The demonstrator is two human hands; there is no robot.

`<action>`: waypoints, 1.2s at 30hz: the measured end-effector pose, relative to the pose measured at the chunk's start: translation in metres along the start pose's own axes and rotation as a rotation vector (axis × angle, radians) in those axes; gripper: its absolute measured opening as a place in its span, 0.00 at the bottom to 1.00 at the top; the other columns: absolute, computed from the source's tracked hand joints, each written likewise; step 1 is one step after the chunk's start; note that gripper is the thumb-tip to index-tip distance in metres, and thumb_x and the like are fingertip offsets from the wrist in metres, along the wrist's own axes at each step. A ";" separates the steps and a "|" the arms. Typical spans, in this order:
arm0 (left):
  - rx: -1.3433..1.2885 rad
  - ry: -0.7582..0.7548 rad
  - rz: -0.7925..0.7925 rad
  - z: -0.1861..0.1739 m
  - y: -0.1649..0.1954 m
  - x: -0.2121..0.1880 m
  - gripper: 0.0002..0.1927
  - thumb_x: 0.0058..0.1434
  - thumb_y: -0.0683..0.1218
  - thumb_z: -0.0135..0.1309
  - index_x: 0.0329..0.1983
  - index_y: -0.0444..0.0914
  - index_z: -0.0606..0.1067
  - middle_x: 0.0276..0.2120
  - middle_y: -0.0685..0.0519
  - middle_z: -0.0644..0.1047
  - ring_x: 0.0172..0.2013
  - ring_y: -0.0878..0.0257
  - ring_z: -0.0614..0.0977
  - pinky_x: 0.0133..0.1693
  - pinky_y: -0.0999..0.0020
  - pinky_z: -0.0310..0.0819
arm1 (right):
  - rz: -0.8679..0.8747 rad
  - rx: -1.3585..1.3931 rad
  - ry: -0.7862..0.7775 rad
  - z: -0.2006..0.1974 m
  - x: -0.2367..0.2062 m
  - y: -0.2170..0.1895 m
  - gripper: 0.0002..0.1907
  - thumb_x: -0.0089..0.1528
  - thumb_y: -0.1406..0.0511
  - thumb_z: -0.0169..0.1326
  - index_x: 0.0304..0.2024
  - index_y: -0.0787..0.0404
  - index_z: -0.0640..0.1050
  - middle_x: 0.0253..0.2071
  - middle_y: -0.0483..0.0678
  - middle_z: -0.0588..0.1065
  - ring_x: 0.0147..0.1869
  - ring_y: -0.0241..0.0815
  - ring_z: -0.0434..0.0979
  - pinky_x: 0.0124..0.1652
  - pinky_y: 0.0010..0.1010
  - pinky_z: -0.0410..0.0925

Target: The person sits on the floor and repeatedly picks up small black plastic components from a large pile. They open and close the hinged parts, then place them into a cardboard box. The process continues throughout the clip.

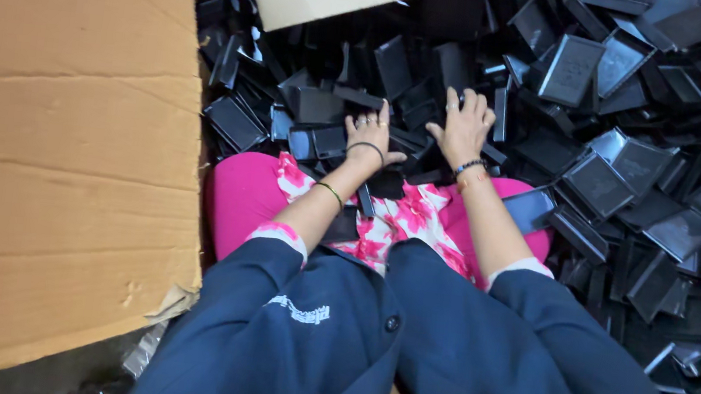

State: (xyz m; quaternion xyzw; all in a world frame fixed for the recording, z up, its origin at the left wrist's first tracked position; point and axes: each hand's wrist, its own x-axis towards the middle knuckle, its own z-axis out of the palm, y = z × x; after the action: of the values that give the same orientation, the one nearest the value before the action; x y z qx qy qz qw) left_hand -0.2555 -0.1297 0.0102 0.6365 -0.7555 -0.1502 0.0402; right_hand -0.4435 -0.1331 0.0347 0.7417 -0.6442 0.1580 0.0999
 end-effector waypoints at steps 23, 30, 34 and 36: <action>-1.130 0.173 0.159 0.031 -0.014 -0.012 0.12 0.64 0.45 0.60 0.47 0.32 0.78 0.38 0.49 0.83 0.39 0.64 0.85 0.45 0.70 0.81 | 0.000 0.204 0.079 0.008 0.007 0.013 0.31 0.54 0.52 0.67 0.53 0.63 0.78 0.53 0.56 0.74 0.57 0.55 0.71 0.52 0.54 0.58; -1.433 0.304 0.134 0.033 -0.020 0.002 0.34 0.64 0.47 0.66 0.66 0.34 0.61 0.57 0.43 0.72 0.56 0.59 0.77 0.56 0.66 0.74 | -0.086 0.348 0.318 -0.007 0.009 -0.037 0.12 0.62 0.65 0.61 0.45 0.63 0.77 0.44 0.54 0.78 0.49 0.56 0.77 0.50 0.50 0.63; -1.596 0.511 -0.067 0.016 -0.031 0.007 0.35 0.69 0.50 0.62 0.73 0.36 0.61 0.57 0.42 0.75 0.53 0.59 0.78 0.56 0.62 0.74 | -0.449 0.855 -0.055 -0.028 -0.008 -0.081 0.08 0.59 0.66 0.60 0.36 0.66 0.78 0.36 0.56 0.78 0.39 0.59 0.80 0.39 0.44 0.71; -1.952 0.476 -0.115 0.001 -0.041 0.009 0.34 0.67 0.51 0.58 0.72 0.42 0.59 0.48 0.42 0.75 0.44 0.57 0.79 0.48 0.60 0.76 | -0.303 1.025 -0.049 -0.030 -0.001 -0.082 0.08 0.60 0.65 0.61 0.38 0.65 0.79 0.37 0.54 0.78 0.40 0.55 0.81 0.41 0.42 0.73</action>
State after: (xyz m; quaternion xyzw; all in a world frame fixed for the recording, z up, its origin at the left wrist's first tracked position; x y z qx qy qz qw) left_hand -0.2187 -0.1438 -0.0032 0.3742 -0.2426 -0.5740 0.6868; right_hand -0.3659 -0.1087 0.0669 0.7836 -0.3722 0.4187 -0.2686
